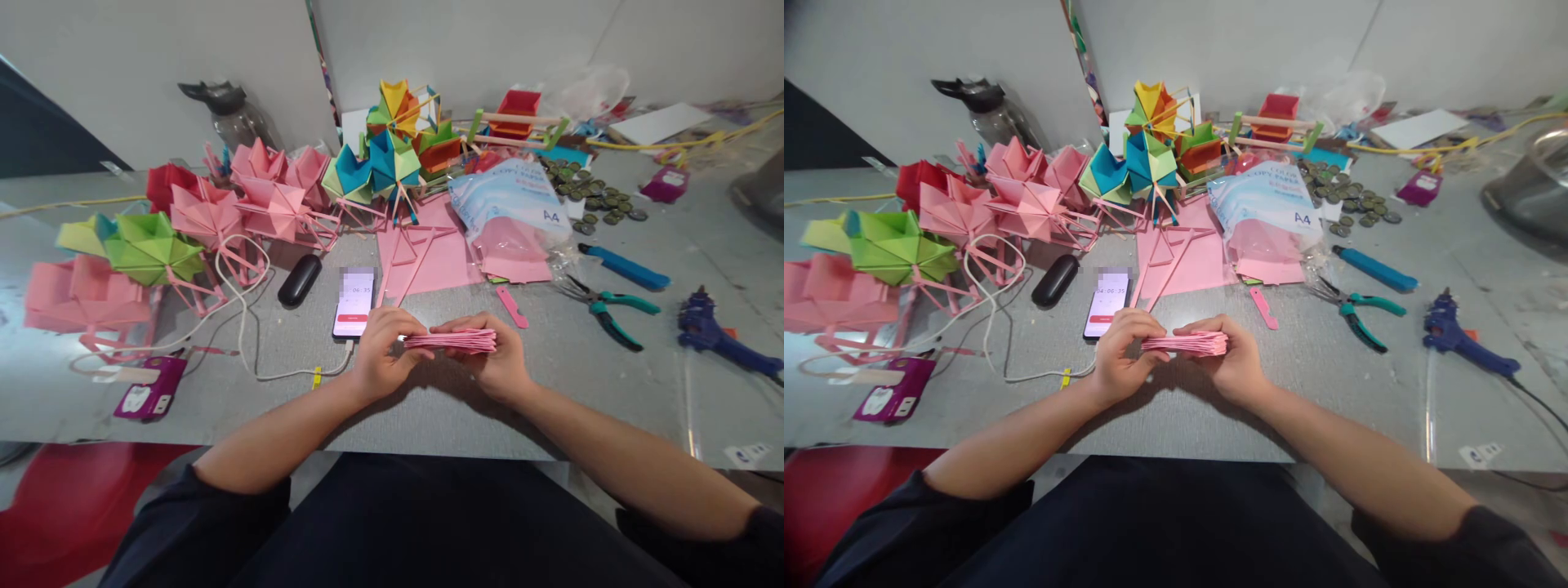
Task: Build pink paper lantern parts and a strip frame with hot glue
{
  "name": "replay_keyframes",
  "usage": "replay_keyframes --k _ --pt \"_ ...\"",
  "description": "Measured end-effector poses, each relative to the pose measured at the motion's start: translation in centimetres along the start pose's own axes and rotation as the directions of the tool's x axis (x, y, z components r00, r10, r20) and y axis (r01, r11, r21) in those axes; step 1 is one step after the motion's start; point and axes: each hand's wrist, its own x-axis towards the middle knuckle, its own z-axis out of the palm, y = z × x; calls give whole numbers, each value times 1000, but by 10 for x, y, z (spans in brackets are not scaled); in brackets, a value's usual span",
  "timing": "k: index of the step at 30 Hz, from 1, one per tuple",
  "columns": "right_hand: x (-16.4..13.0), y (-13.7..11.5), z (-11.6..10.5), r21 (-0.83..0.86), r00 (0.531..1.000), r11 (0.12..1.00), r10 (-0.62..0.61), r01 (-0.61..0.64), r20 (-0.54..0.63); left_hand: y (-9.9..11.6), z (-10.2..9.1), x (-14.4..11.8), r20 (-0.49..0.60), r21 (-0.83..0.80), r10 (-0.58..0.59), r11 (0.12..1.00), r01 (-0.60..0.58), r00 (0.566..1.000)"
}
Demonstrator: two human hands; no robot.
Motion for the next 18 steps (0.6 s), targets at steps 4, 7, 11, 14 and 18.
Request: replay_keyframes --k 4,7,11,14,18 --pt "0 -1 -2 36 996 997 -66 64 65 -1 -2 0 -32 -13 63 998 -63 998" --pt "-1 0 -4 76 994 996 -61 54 95 2 -2 1 -36 -5 69 998 -70 997" --pt "-1 3 -6 145 994 988 33 -49 107 5 0 3 -28 -57 46 997 -48 999" --pt "0 4 -7 139 988 990 13 -35 155 5 -1 3 -32 -89 45 995 -48 998" --pt "2 4 -8 30 986 998 -58 54 159 1 -5 2 -36 -72 32 997 -35 999"
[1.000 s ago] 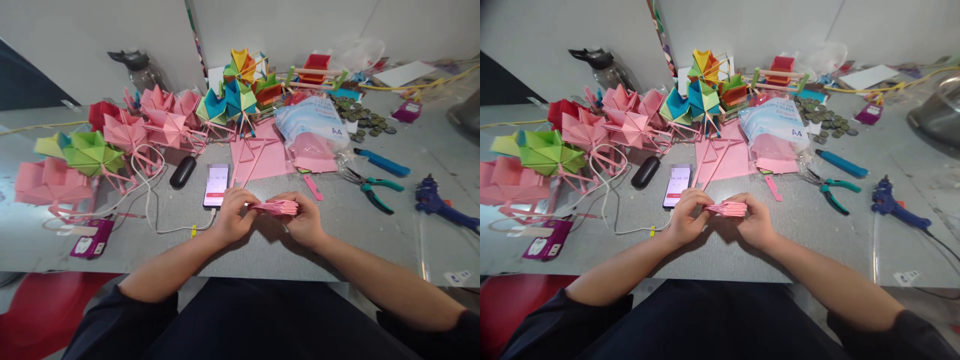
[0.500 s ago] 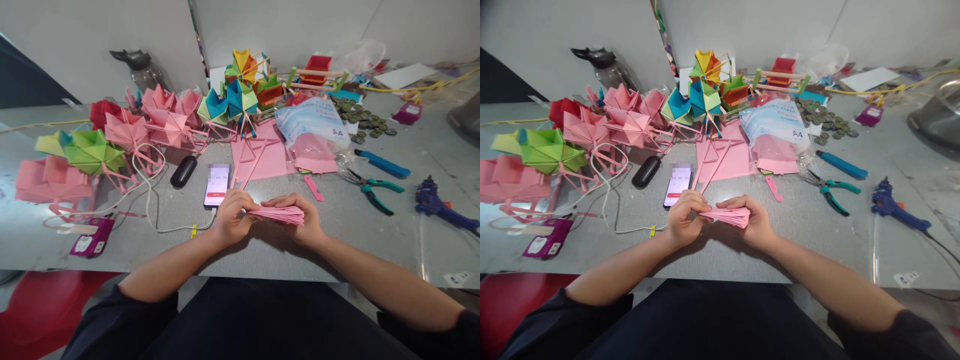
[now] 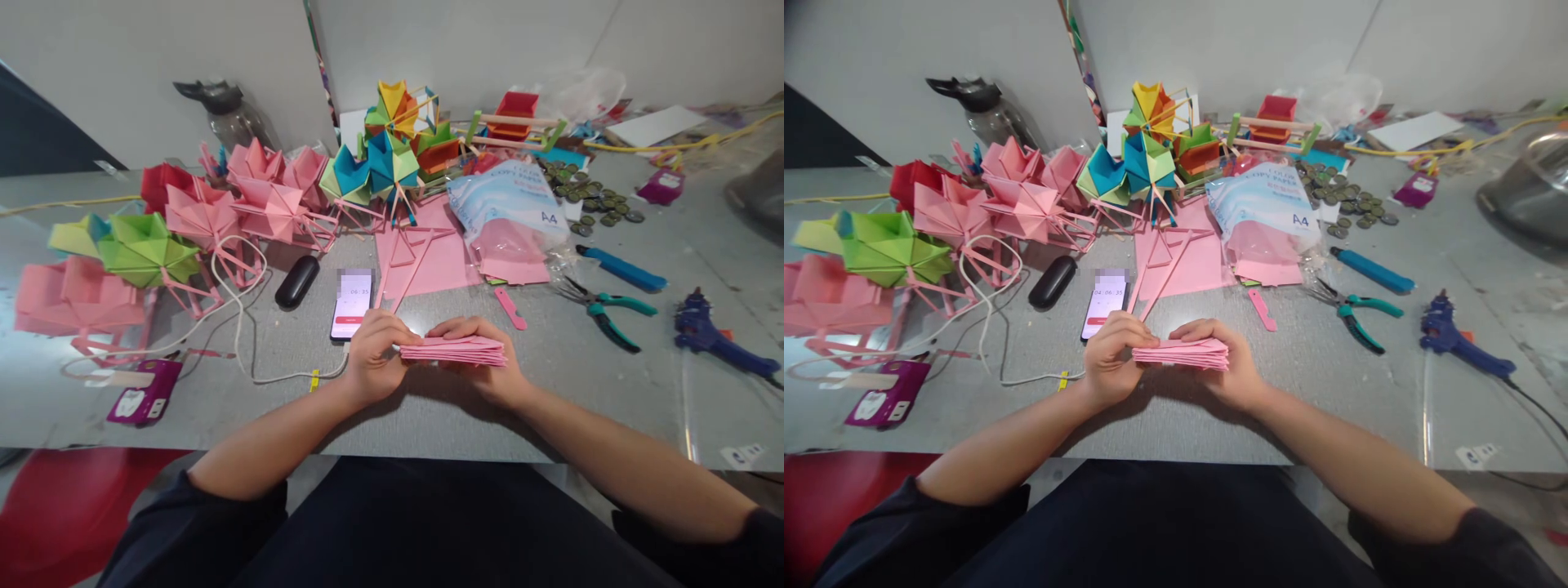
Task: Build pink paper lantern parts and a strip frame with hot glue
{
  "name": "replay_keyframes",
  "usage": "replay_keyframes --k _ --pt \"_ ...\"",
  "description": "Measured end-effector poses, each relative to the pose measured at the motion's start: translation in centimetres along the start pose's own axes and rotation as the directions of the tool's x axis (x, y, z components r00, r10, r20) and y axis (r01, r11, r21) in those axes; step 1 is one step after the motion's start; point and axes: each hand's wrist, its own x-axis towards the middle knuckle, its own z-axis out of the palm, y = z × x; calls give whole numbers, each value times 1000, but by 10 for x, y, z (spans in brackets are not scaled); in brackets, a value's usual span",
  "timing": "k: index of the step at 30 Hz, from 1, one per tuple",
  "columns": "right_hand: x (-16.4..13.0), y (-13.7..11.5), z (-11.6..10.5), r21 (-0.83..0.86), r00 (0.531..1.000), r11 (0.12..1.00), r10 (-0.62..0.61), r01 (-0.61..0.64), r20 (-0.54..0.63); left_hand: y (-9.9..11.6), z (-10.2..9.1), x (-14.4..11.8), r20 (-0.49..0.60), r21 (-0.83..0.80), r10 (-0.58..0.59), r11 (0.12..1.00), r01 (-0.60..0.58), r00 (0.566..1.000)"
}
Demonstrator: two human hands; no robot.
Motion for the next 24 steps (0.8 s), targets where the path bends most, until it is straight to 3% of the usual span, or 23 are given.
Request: replay_keyframes --k 2,4,7,9,11,13,15,20,24 --pt "1 0 0 -86 998 996 -32 28 -53 -1 1 0 24 -25 -126 992 126 992" --pt "1 1 1 -149 988 986 -87 68 -125 -2 5 -1 38 -124 -364 922 366 931" --pt "0 4 2 -236 955 953 -234 190 -180 1 13 -3 216 -372 -665 621 690 715" --pt "0 6 2 -303 943 918 -306 256 -130 5 17 -3 407 -492 -702 371 788 585" --pt "1 8 3 -355 947 893 -317 276 -61 10 17 -1 518 -558 -692 172 812 503" --pt "2 10 2 -378 955 883 -297 277 4 14 14 2 540 -618 -697 51 785 471" --pt "2 11 0 -378 961 885 -267 273 68 15 12 6 508 -668 -722 15 744 470" --pt "-2 10 -7 -278 988 951 -106 134 114 4 12 8 365 -723 -803 75 687 471" --pt "-4 14 -2 -207 999 978 19 -28 -47 -3 14 3 270 -690 -833 182 700 483"
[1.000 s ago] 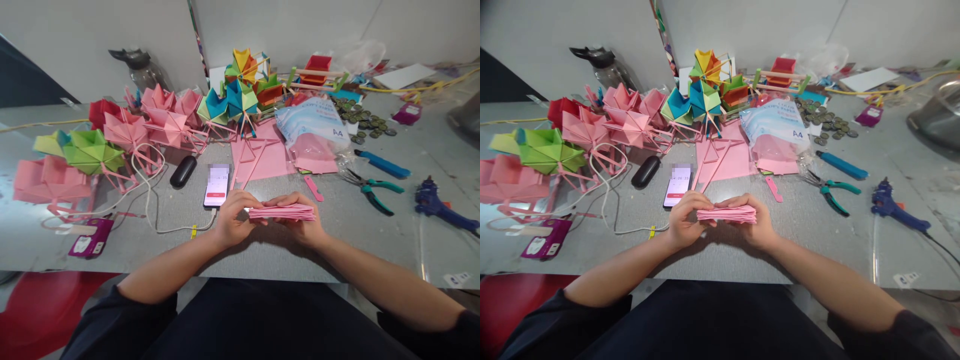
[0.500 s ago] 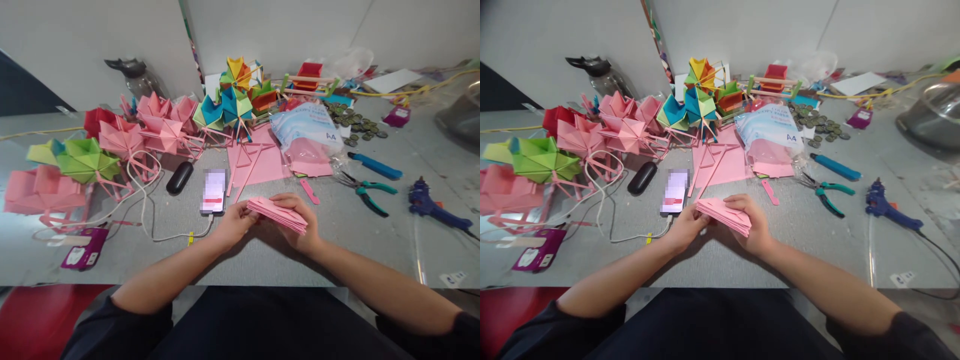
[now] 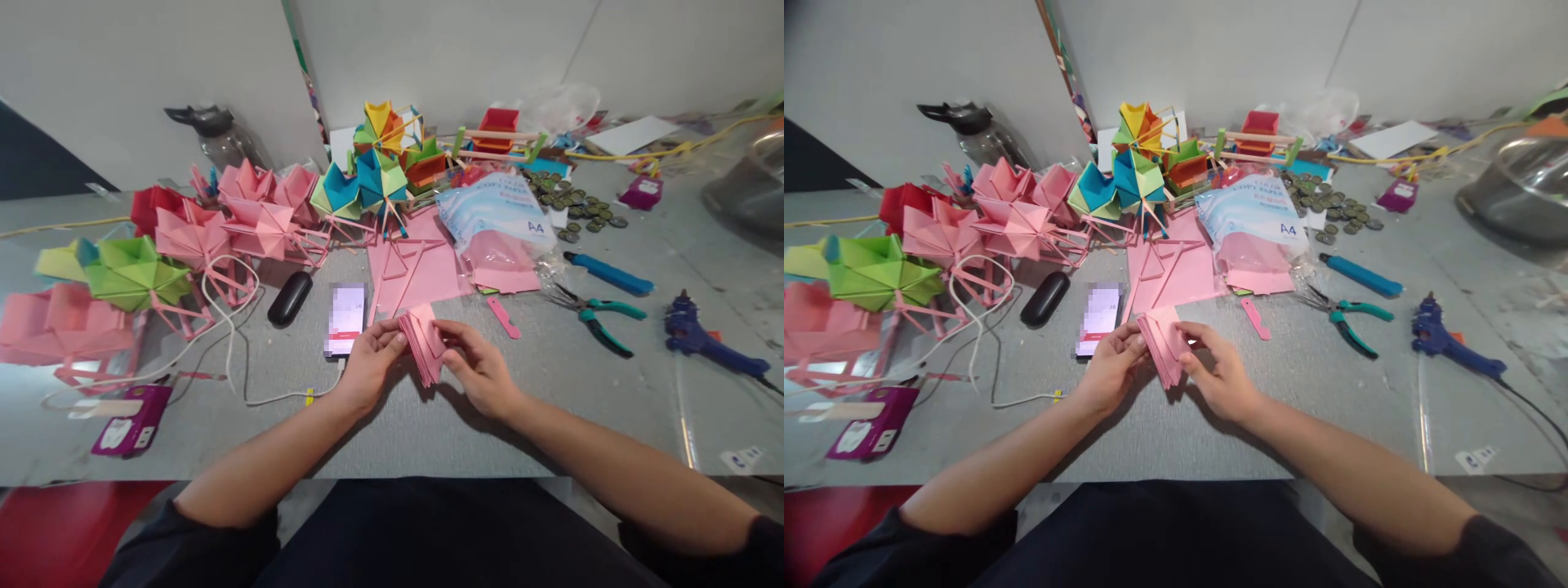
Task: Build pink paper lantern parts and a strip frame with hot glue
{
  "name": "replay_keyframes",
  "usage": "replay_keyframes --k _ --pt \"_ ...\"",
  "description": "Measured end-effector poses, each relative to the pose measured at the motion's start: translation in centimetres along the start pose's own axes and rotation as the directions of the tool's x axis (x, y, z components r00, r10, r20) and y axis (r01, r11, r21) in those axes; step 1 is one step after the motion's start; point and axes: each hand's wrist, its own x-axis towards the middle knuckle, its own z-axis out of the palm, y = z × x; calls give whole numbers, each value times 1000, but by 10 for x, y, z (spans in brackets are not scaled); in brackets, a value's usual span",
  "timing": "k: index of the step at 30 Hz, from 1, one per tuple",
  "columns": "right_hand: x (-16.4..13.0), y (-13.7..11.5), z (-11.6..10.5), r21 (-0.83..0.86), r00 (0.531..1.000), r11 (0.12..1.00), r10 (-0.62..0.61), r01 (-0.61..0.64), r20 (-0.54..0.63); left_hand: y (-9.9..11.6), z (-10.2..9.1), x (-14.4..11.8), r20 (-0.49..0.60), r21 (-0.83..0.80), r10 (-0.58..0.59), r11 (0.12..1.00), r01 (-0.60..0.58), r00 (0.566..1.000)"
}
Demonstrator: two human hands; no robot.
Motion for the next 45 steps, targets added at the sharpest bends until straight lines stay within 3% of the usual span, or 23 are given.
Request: replay_keyframes --k 3,9,15,23,29,32,35,39,45 --pt "0 1 6 63 995 997 56 -51 -84 -2 -2 -3 -8 100 117 988 -116 993" --pt "0 -1 9 104 992 993 -39 52 -124 2 -1 -11 176 259 288 909 -326 941" --pt "2 -2 6 -9 991 1000 7 -9 -130 4 -4 -7 256 328 285 874 -360 924" --pt "9 -8 1 -142 989 990 -16 -5 -144 0 -8 0 146 347 312 872 -344 939" --pt "14 -4 -7 -149 976 982 89 -119 -197 6 -6 2 49 468 464 772 -431 884" --pt "16 -2 -8 -158 958 980 76 -123 -275 7 -6 1 -37 555 500 730 -398 865" --pt "14 -2 -4 -143 956 984 61 -106 -286 4 -5 -2 -92 583 470 740 -335 878" --pt "10 -5 5 -99 972 993 37 -61 -233 -2 -1 -9 -89 599 409 750 -279 908" --pt "5 -7 12 -200 970 980 -60 12 -235 -7 8 -20 -102 569 345 789 -229 933"
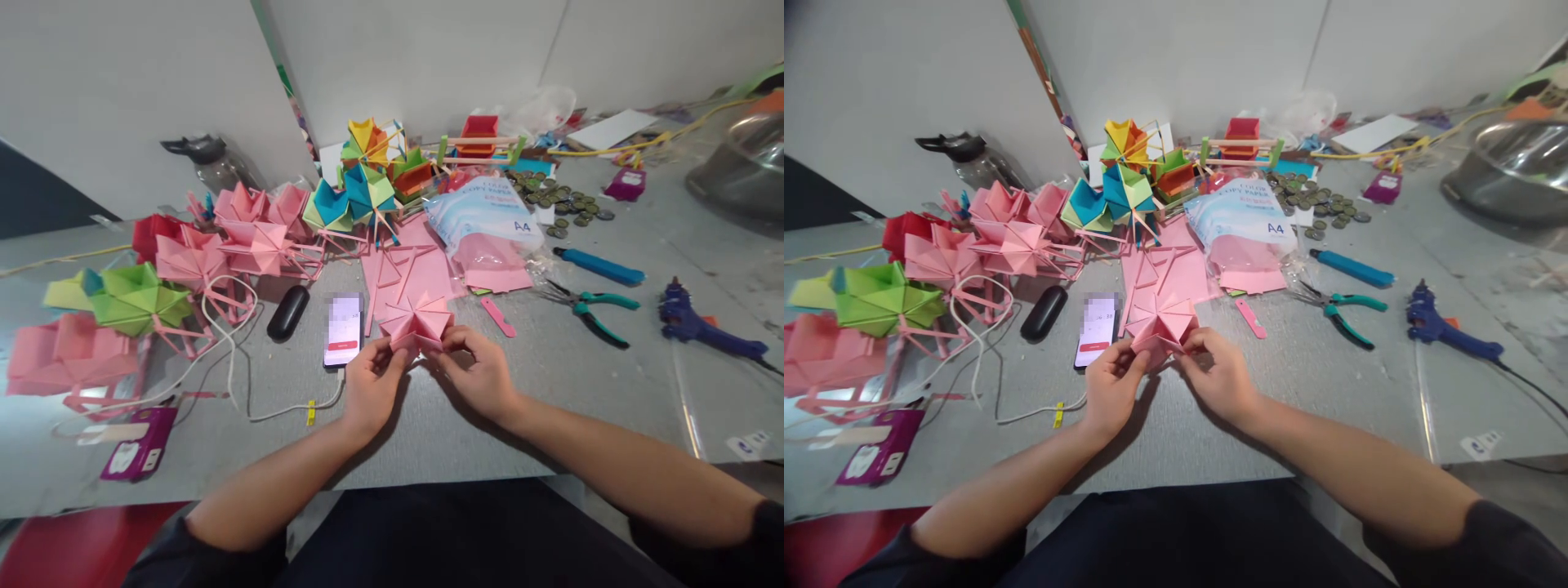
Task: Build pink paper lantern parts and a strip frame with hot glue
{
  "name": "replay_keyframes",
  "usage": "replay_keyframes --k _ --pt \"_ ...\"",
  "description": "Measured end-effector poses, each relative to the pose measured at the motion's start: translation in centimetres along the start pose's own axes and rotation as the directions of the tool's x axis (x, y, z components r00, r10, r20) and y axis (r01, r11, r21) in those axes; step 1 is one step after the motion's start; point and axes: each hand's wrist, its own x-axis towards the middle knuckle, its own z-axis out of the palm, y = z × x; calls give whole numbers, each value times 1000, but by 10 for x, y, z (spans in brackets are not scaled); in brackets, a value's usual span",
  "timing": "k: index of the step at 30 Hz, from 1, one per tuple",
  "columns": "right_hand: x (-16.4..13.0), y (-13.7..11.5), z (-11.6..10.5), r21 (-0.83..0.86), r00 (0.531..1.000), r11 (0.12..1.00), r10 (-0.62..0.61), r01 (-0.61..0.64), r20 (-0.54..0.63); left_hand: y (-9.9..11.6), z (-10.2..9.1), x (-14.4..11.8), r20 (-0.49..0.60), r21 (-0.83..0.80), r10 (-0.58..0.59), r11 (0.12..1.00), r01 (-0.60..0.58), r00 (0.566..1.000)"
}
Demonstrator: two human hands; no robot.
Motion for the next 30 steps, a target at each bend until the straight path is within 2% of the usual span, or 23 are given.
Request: replay_keyframes --k 3,6,9,14,18,22,25,27,28,30 --pt "-2 0 4 -29 999 1000 -12 10 -52 3 2 -4 43 83 47 995 -50 998" --pt "-3 -2 10 -45 998 999 -28 26 -58 4 5 -6 48 221 180 957 -186 983" --pt "-5 -8 12 -61 996 994 -90 88 -23 4 7 -8 57 303 296 905 -299 954" --pt "-14 -12 7 -36 972 976 -209 213 104 0 6 -15 123 320 412 845 -429 903" --pt "-24 -10 5 -17 939 962 -263 273 222 -5 1 -12 128 345 420 831 -437 899" --pt "-30 -15 3 10 894 936 -340 353 293 -9 -6 0 17 345 419 850 -399 908" --pt "-27 -22 -4 37 861 895 -438 444 258 -14 -11 9 -71 349 440 851 -391 895" --pt "-21 -25 -10 19 857 871 -486 490 173 -19 -13 11 -140 349 466 849 -397 874" --pt "-17 -25 -12 -9 872 876 -478 481 104 -23 -14 11 -174 343 479 848 -403 860" --pt "-9 -24 -14 -63 926 926 -375 372 -43 -31 -15 10 -224 326 510 842 -429 831"
